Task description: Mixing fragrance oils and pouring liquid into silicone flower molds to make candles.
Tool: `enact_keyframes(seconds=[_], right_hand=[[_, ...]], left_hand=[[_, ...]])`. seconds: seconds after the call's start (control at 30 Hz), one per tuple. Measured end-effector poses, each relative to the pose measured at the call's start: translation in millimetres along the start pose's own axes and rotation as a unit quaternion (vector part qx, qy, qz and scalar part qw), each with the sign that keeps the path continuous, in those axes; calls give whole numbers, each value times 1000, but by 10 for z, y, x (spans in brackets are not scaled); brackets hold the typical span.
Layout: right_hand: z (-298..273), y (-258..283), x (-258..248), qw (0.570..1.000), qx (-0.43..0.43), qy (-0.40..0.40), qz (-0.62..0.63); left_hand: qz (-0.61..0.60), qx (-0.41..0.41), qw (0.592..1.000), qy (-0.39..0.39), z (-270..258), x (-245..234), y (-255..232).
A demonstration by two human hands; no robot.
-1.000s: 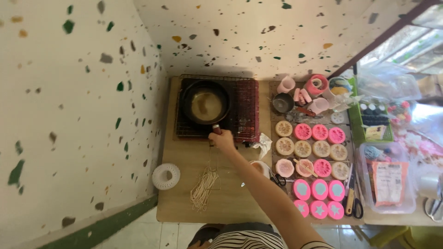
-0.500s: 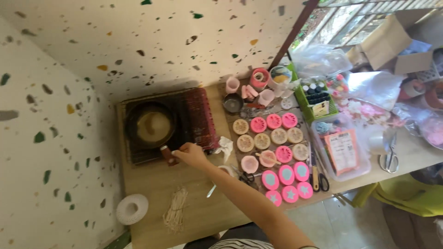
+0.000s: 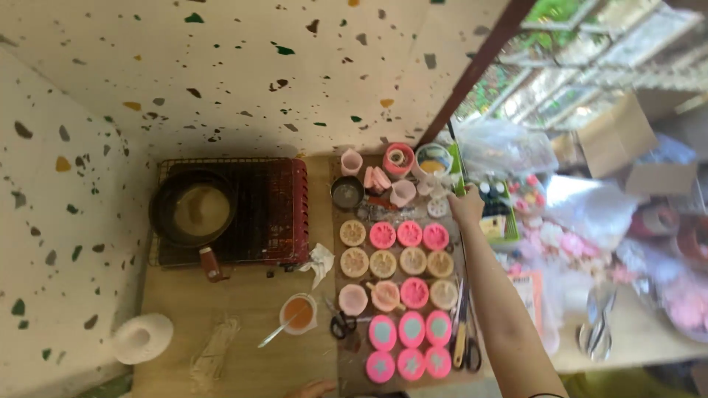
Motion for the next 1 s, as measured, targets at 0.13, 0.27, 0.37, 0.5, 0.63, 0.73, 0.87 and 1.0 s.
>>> enact_keyframes(seconds=[0.13, 0.27, 0.37, 0.5, 0.63, 0.73, 0.87, 1.0], right_hand=[[328, 370, -63, 991, -90, 89, -33], [470, 364, 36, 978, -156, 115, -70], [293, 522, -204, 970, -211, 77, -90], [-313, 1135, -1003, 967, -224, 111, -44], [-1235, 1897, -1840, 953, -248, 167, -50], [-1790, 2285, -2274, 949, -214, 233, 4], [-2233, 2342, -2478, 930, -162, 316, 89], [-2539, 2387, -2509, 887, -229, 377, 135]], left_hand=[[-13, -69, 996, -63, 509, -5, -518], [-63, -88, 985, -132, 521, -300, -1540], [-45, -81, 977, -194, 473, -662, -2476], [-98, -134, 923, -346, 479, -1298, -3794], [72, -19, 887, -456, 800, -1684, -4605], [272, 87, 789, -544, 708, -1756, -5270], [310, 117, 763, -555, 497, -1541, -5309], [253, 142, 806, -516, 263, -1420, -5200]])
Point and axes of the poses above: each hand's wrist, its own z-axis towards the middle knuckle, its own x-axis out of the palm, y = z × x, the point moved 7 cm from there along z, towards the middle knuckle, and after that the axes turned 8 degrees about y, right-handed, at the moved point
